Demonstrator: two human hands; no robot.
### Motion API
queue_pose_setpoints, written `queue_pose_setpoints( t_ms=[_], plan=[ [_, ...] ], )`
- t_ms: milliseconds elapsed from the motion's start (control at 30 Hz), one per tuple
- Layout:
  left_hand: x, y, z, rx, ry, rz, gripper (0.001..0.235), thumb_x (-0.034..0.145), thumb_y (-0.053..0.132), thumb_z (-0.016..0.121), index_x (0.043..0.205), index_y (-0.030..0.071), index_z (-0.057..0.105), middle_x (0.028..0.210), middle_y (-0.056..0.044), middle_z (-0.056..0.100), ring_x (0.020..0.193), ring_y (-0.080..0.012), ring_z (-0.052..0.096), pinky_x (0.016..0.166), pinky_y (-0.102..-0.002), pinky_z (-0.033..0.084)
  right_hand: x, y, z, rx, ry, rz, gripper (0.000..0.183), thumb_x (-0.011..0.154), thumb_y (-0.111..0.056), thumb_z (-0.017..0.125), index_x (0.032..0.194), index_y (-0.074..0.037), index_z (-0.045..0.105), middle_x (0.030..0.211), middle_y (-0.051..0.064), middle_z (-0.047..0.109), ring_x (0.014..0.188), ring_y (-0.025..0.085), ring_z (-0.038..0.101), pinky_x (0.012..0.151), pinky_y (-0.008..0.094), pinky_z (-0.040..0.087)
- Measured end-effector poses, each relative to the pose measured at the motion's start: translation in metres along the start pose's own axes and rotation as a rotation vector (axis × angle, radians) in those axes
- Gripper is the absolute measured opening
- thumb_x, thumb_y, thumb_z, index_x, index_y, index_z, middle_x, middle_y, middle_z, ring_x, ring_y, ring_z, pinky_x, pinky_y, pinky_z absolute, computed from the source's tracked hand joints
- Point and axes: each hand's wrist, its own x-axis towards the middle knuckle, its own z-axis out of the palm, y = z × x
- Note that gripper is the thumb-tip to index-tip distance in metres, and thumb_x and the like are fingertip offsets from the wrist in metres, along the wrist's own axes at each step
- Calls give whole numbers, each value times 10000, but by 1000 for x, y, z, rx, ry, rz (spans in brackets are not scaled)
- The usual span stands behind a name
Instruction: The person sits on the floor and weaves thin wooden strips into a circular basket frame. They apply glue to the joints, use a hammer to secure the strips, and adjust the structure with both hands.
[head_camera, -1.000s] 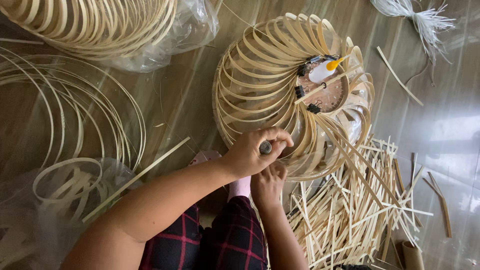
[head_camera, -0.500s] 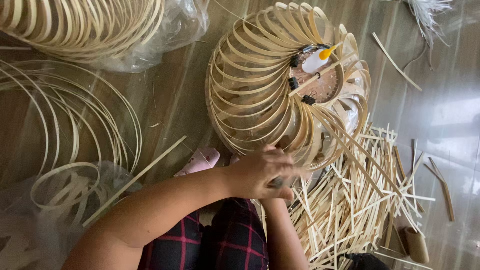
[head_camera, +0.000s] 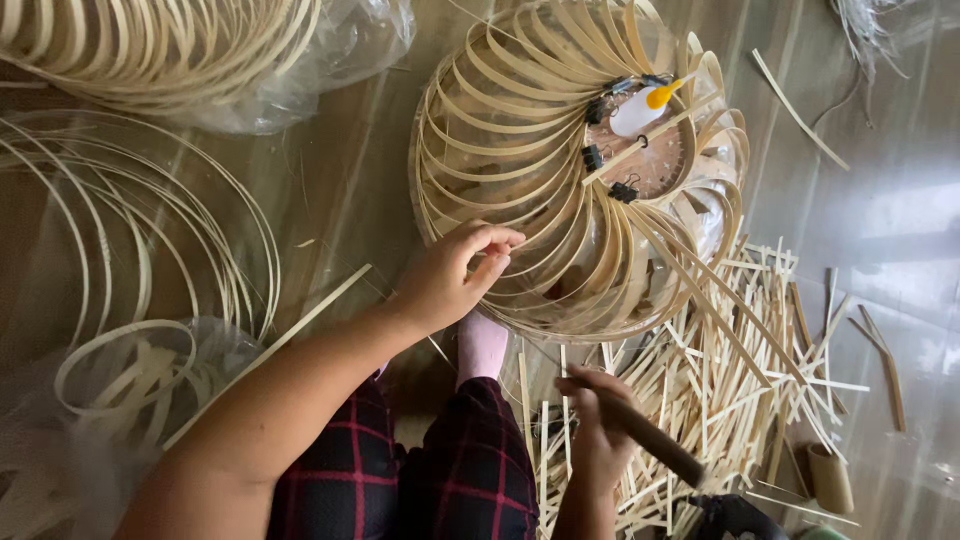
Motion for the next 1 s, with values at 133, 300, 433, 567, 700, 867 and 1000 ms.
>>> queue_pose_setpoints(
  t_ms=[133, 300, 433, 567, 700, 867, 1000],
  plan=[
    [2, 3, 1, -80, 2, 39, 191, 1032, 91, 617, 1211, 58, 675, 1115, -78, 734, 993, -190, 721, 890, -326, 580, -5, 10, 5, -117, -2, 99, 230, 952, 60, 612, 1177, 12, 594, 1187, 227, 705, 1043, 299, 744, 994, 444, 594],
    [2, 7, -5, 12, -24, -51, 193, 1017, 118, 615, 1182, 56, 696, 1106, -59, 743, 948, -181, 731, 840, -319, 582, 4, 12, 18, -137, -3, 134, 221, 970, 40, 621, 1187, 24, 585, 1190, 199, 704, 1057, 274, 726, 1000, 393, 563],
    [1, 6, -6, -10, -47, -65, 194, 1031, 120, 603, 1196, 63, 689, 1132, -52, 738, 991, -171, 736, 876, -309, 588, 11, 7, 22, -118, 10, 176, 218, 976, 38, 632, 1188, 36, 583, 1188, 196, 701, 1049, 272, 719, 990, 386, 554],
    [2, 4, -7, 8, -49, -78, 198, 1023, 129, 612, 1191, 68, 696, 1112, -54, 744, 957, -168, 733, 848, -304, 587, 13, 5, 25, -124, -13, 161, 216, 966, 38, 626, 1180, 33, 592, 1177, 194, 707, 1037, 271, 732, 969, 395, 587],
    [2, 5, -6, -37, -33, -63, 202, 1026, 113, 611, 1201, 58, 694, 1104, -65, 742, 970, -173, 735, 860, -307, 589, 16, 2, 30, -159, -26, 157, 208, 964, 49, 625, 1169, 34, 595, 1163, 191, 704, 1038, 269, 733, 975, 385, 585],
    [4, 9, 4, -119, -140, -89, 225, 1041, 131, 616, 1253, 82, 672, 1113, -62, 733, 940, -164, 715, 873, -298, 594, 35, 8, 39, -270, -58, 205, 193, 964, 50, 644, 1156, 35, 625, 1111, 175, 713, 983, 239, 724, 934, 366, 587],
    [5, 35, 21, -245, -373, 78, 344, 979, 173, 694, 1311, 91, 657, 1175, -103, 686, 1056, -216, 685, 962, -341, 575, 38, 11, 39, -444, -173, 42, 298, 957, -32, 672, 1233, 14, 568, 1179, 135, 676, 1094, 230, 678, 1005, 362, 528]
  ],
)
